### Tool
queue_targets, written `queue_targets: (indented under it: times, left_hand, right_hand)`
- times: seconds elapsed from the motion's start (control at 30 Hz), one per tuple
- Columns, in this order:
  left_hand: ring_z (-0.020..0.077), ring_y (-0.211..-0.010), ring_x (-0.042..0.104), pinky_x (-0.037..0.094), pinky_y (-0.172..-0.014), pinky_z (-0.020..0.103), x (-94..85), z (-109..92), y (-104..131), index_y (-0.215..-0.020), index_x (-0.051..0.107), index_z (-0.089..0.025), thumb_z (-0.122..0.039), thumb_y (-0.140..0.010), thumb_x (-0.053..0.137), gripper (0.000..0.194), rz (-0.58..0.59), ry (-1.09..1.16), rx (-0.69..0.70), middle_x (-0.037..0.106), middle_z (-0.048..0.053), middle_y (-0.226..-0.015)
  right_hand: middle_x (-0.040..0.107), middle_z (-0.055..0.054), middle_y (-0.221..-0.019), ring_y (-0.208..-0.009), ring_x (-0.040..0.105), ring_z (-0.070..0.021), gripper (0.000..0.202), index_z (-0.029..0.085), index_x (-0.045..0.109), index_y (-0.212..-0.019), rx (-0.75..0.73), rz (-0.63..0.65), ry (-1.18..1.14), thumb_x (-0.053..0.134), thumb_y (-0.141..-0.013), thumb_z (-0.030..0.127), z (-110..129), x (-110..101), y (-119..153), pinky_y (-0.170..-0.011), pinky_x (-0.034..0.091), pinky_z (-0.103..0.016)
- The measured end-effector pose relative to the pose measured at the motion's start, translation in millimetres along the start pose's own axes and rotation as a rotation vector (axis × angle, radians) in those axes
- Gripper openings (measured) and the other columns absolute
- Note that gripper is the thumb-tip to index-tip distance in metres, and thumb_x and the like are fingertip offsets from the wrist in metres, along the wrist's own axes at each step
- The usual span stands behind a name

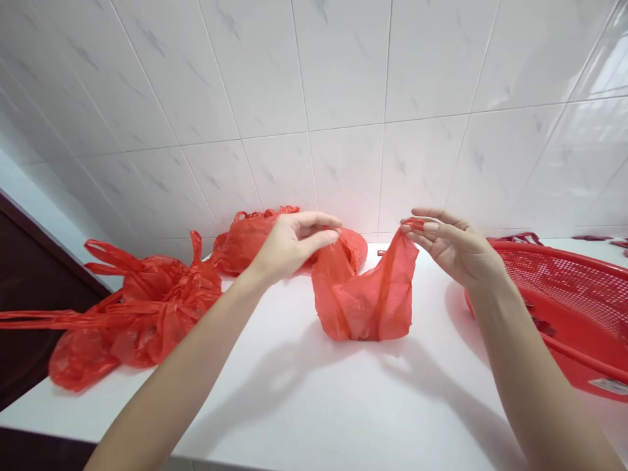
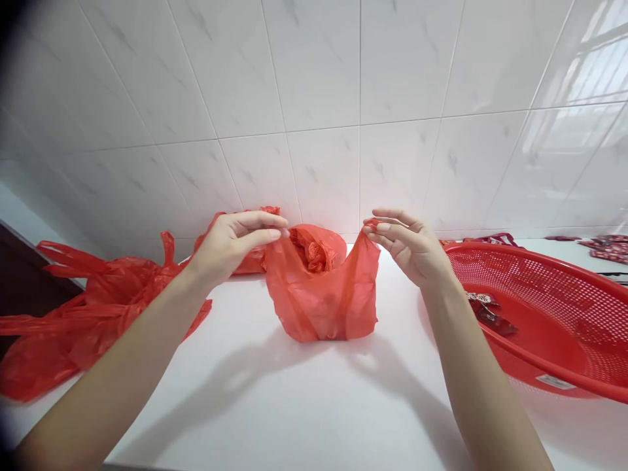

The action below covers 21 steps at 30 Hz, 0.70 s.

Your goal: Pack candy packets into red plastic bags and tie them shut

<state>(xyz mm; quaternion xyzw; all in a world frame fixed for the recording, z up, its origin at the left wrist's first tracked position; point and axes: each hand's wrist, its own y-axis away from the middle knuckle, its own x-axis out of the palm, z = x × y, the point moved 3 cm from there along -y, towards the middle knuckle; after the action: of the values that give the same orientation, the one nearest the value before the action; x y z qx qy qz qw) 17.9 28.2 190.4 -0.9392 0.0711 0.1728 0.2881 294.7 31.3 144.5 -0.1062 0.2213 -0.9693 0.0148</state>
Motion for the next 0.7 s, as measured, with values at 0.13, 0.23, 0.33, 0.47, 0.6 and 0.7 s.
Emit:
queue_targets:
  times: [0.13,0.23,0.33,0.47,0.6,0.7]
  left_hand:
    - [0.0225,-0.098,0.071,0.058,-0.088,0.035,36.0,-15,3,-0.103,0.076,-0.022,-0.036,-0.079,0.076,0.028,0.116,-0.123,0.109,0.076,0.006,-0.106]
    - [0.0207,-0.093,0.07,0.057,-0.082,0.033,58.9,-22,1,-0.108,0.074,-0.021,-0.037,-0.079,0.078,0.033,0.082,-0.227,0.215,0.076,0.006,-0.105]
    - [0.0167,-0.08,0.069,0.056,-0.074,0.029,69.8,-23,-5,-0.097,0.076,-0.02,-0.03,-0.087,0.069,0.016,0.056,-0.214,0.243,0.077,0.004,-0.091]
    - [0.0141,-0.067,0.068,0.054,-0.066,0.026,65.2,-18,-19,-0.084,0.076,-0.017,-0.028,-0.088,0.065,0.015,0.022,-0.066,0.162,0.076,0.003,-0.079]
    - [0.0139,-0.061,0.066,0.054,-0.061,0.026,58.0,-10,-31,-0.078,0.073,-0.016,-0.033,-0.086,0.07,0.019,-0.04,0.11,0.05,0.072,0.002,-0.071]
    - [0.0136,-0.058,0.066,0.055,-0.061,0.027,55.0,-5,-37,-0.078,0.071,-0.016,-0.033,-0.083,0.074,0.018,-0.067,0.209,-0.024,0.069,0.001,-0.068]
  right_hand:
    - [0.078,-0.005,-0.106,-0.11,0.071,-0.0264,0.033,0.024,0.073,-0.105,0.013,0.151,0.018,0.078,-0.076,0.041,5,23,8,-0.105,0.053,-0.047]
    - [0.077,-0.006,-0.111,-0.11,0.07,-0.0256,0.035,0.026,0.072,-0.11,-0.007,0.248,0.033,0.076,-0.081,0.044,12,36,16,-0.104,0.053,-0.047]
    - [0.076,-0.006,-0.109,-0.107,0.071,-0.0254,0.034,0.026,0.072,-0.109,-0.042,0.232,0.079,0.077,-0.081,0.045,15,35,18,-0.101,0.053,-0.048]
    - [0.073,-0.008,-0.12,-0.116,0.066,-0.0273,0.041,0.026,0.069,-0.115,-0.094,0.106,0.273,0.08,-0.078,0.042,8,25,15,-0.101,0.052,-0.049]
    - [0.066,-0.008,-0.134,-0.125,0.059,-0.0301,0.05,0.028,0.065,-0.126,-0.062,0.293,0.464,0.079,-0.079,0.041,-12,36,14,-0.105,0.047,-0.052]
    - [0.074,-0.005,-0.11,-0.105,0.067,-0.028,0.028,0.022,0.072,-0.106,-0.033,0.398,0.482,0.069,-0.087,0.043,-29,47,15,-0.096,0.052,-0.046]
